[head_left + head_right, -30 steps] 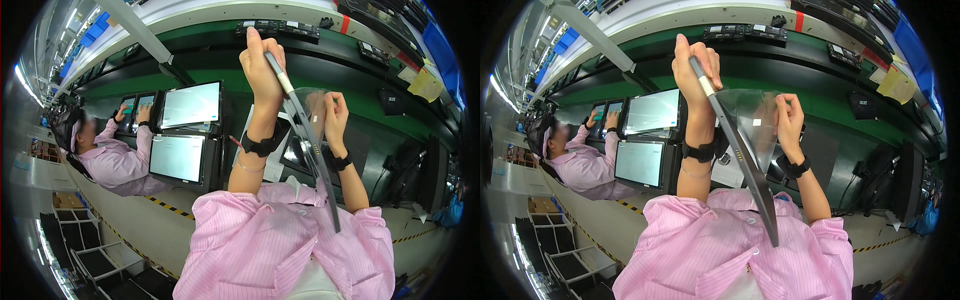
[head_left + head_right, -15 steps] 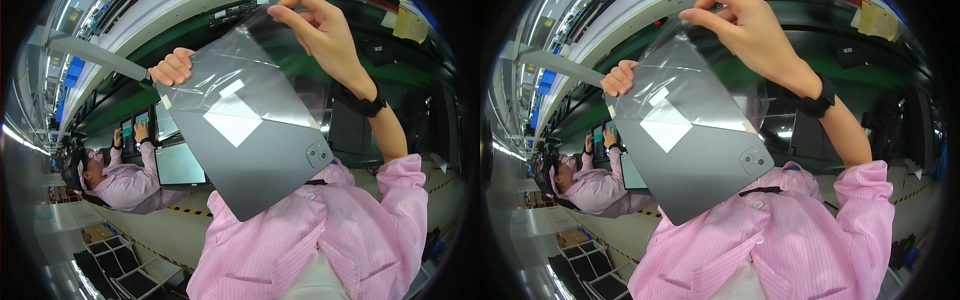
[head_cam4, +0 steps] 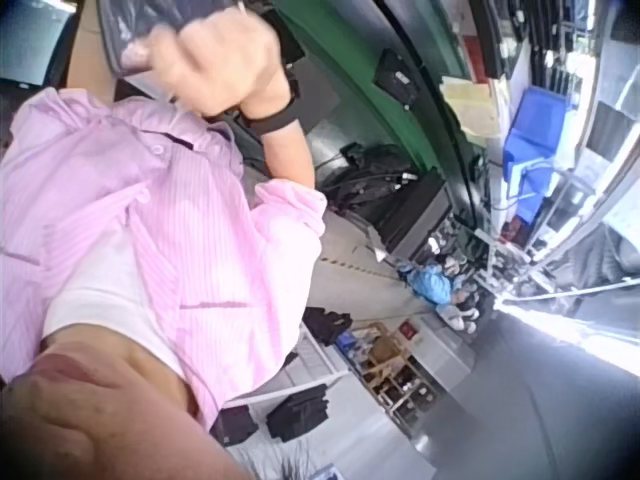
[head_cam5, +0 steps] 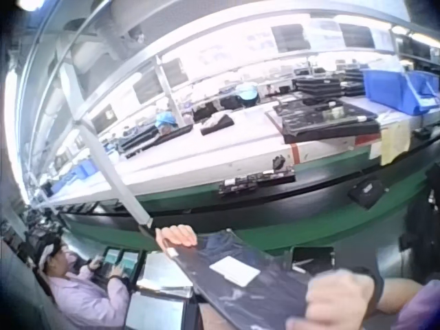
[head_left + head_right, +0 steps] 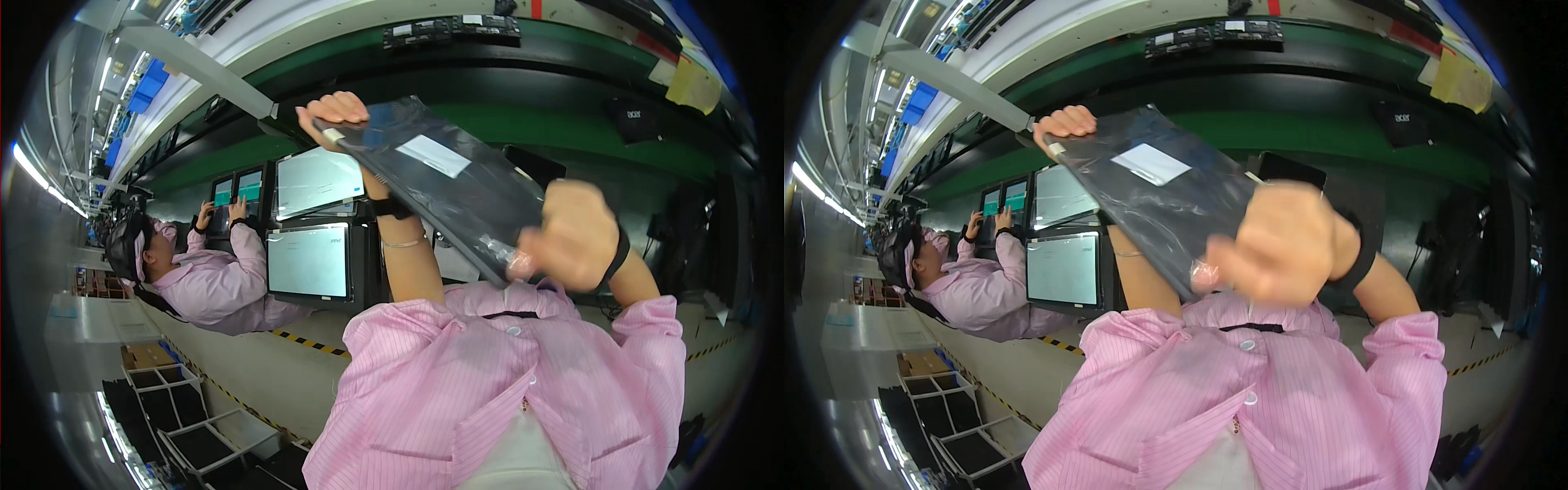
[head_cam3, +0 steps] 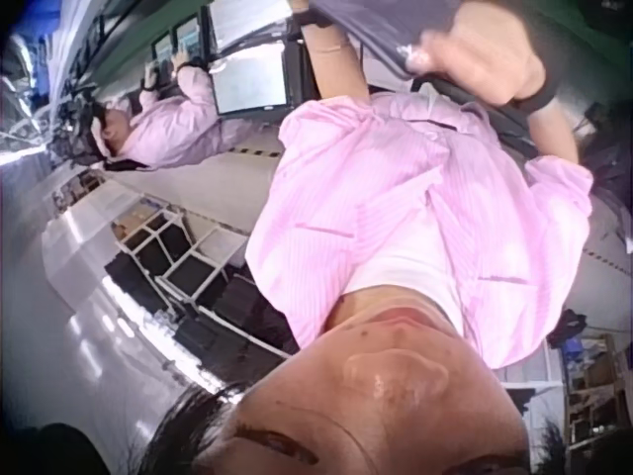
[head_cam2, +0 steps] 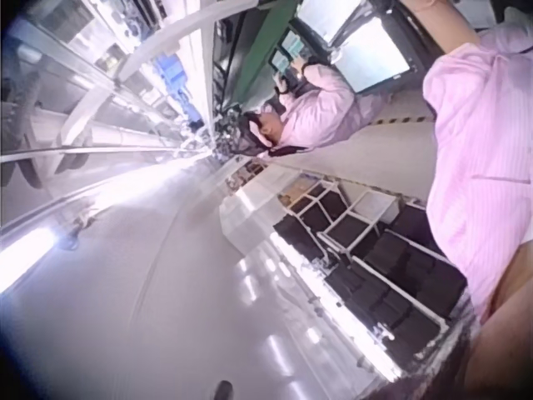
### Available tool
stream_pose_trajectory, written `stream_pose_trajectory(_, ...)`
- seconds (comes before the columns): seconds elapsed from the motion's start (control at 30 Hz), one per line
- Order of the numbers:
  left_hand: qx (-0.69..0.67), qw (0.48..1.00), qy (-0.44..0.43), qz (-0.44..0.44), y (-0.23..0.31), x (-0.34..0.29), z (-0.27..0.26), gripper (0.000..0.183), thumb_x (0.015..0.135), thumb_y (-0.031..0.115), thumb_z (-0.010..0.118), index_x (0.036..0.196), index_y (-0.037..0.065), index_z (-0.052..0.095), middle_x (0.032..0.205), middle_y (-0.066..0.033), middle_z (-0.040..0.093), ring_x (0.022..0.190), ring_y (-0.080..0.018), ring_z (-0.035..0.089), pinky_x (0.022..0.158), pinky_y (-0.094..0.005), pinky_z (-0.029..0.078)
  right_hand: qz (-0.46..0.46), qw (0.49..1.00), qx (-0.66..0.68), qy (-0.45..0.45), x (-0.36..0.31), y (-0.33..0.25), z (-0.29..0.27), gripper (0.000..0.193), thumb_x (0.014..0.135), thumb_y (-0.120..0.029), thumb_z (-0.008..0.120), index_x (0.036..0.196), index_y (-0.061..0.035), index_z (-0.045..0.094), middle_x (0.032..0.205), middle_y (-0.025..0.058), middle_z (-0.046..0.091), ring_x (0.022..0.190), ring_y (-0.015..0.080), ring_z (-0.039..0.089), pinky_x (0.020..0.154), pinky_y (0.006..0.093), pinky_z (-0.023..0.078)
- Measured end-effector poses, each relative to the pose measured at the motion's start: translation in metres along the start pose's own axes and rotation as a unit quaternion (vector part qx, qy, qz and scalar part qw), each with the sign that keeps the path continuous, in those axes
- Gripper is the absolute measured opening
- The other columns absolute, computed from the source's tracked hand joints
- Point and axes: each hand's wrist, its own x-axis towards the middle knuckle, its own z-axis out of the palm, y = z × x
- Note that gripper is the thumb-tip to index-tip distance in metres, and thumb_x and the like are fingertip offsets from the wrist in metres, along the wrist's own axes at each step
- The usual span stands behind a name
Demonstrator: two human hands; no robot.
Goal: Inspecting, cleaning, and applying protective films to tablet screens on an assembly line.
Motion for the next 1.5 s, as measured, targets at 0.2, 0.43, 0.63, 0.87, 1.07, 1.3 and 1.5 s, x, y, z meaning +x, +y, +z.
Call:
stream_pose_trajectory(0.2, -0.014, 0.999, -0.004, -0.035, -0.013, 0.001, 0.019, 0.057, 0.097, 0.031, 0.012, 0.065, 0.007, 0.052, 0.052, -0.0124, 0.052, 0.042, -0.0245, 0.046, 0.043, -0.0341, 0.041, 0.174, 0.948, 0.257, -0.063, -0.021, -0.005, 0.007, 0.057, 0.088, -0.057, 0.042, 0.081, -0.0029, 0.060, 0.063, 0.0040, 0.048, 0.051, 0.0201, 0.046, 0.048, 0.0312, 0.038)
stream_pose_trajectory(0.43, -0.011, 0.992, 0.120, -0.045, 0.003, -0.011, 0.000, 0.056, 0.097, 0.032, 0.017, 0.060, 0.006, 0.049, 0.046, -0.0110, 0.047, 0.037, -0.0201, 0.037, 0.037, -0.0310, 0.038, 0.429, 0.820, 0.357, -0.123, -0.098, -0.019, -0.015, 0.023, 0.079, -0.016, 0.054, 0.058, -0.0044, 0.053, 0.058, 0.0059, 0.053, 0.054, 0.0203, 0.053, 0.050, 0.0289, 0.040)
stream_pose_trajectory(0.63, 0.093, 0.888, 0.440, -0.098, -0.017, -0.058, 0.021, 0.038, 0.091, 0.029, 0.028, 0.059, 0.013, 0.040, 0.045, -0.0022, 0.039, 0.038, -0.0157, 0.037, 0.036, -0.0247, 0.033, 0.475, 0.804, 0.262, 0.245, -0.088, -0.030, 0.000, 0.059, 0.071, -0.025, 0.072, 0.116, 0.0020, 0.046, 0.117, 0.0190, 0.052, 0.105, 0.0238, 0.054, 0.086, 0.0343, 0.042)
stream_pose_trajectory(0.87, 0.040, 0.714, 0.661, -0.227, -0.061, -0.088, 0.080, 0.020, 0.091, 0.022, 0.041, 0.087, 0.009, 0.056, 0.081, -0.0035, 0.056, 0.067, -0.0186, 0.056, 0.053, -0.0302, 0.047, 0.496, 0.683, 0.408, 0.348, -0.040, -0.042, 0.018, 0.038, 0.088, -0.026, 0.042, 0.102, 0.0076, 0.053, 0.108, 0.0232, 0.057, 0.105, 0.0278, 0.055, 0.097, 0.0373, 0.037)
stream_pose_trajectory(1.07, 0.107, 0.711, 0.645, -0.260, -0.056, -0.108, 0.075, 0.032, 0.087, 0.020, 0.029, 0.089, 0.002, 0.055, 0.089, -0.0099, 0.057, 0.072, -0.0238, 0.060, 0.061, -0.0367, 0.053, 0.551, 0.635, 0.401, 0.364, -0.042, -0.050, 0.018, 0.036, 0.087, -0.025, 0.038, 0.101, 0.0057, 0.051, 0.108, 0.0215, 0.056, 0.104, 0.0261, 0.054, 0.095, 0.0371, 0.037)
stream_pose_trajectory(1.3, 0.159, 0.643, 0.697, -0.274, -0.054, -0.086, 0.106, 0.045, 0.090, 0.035, 0.026, 0.106, -0.002, 0.049, 0.112, -0.0166, 0.051, 0.107, -0.0308, 0.052, 0.092, -0.0443, 0.045, 0.574, 0.537, 0.455, 0.419, -0.059, -0.040, 0.014, 0.035, 0.087, -0.029, 0.042, 0.105, -0.0005, 0.051, 0.116, 0.0121, 0.053, 0.112, 0.0226, 0.046, 0.098, 0.0353, 0.032)
stream_pose_trajectory(1.5, 0.227, 0.669, 0.640, -0.302, -0.037, -0.090, 0.108, 0.050, 0.095, 0.044, 0.031, 0.113, 0.001, 0.048, 0.117, -0.0137, 0.050, 0.111, -0.0255, 0.049, 0.096, -0.0389, 0.040, 0.499, 0.427, 0.563, 0.502, -0.067, -0.025, 0.001, 0.043, 0.090, -0.025, 0.038, 0.122, 0.0014, 0.045, 0.128, 0.0130, 0.047, 0.119, 0.0253, 0.043, 0.101, 0.0386, 0.031)
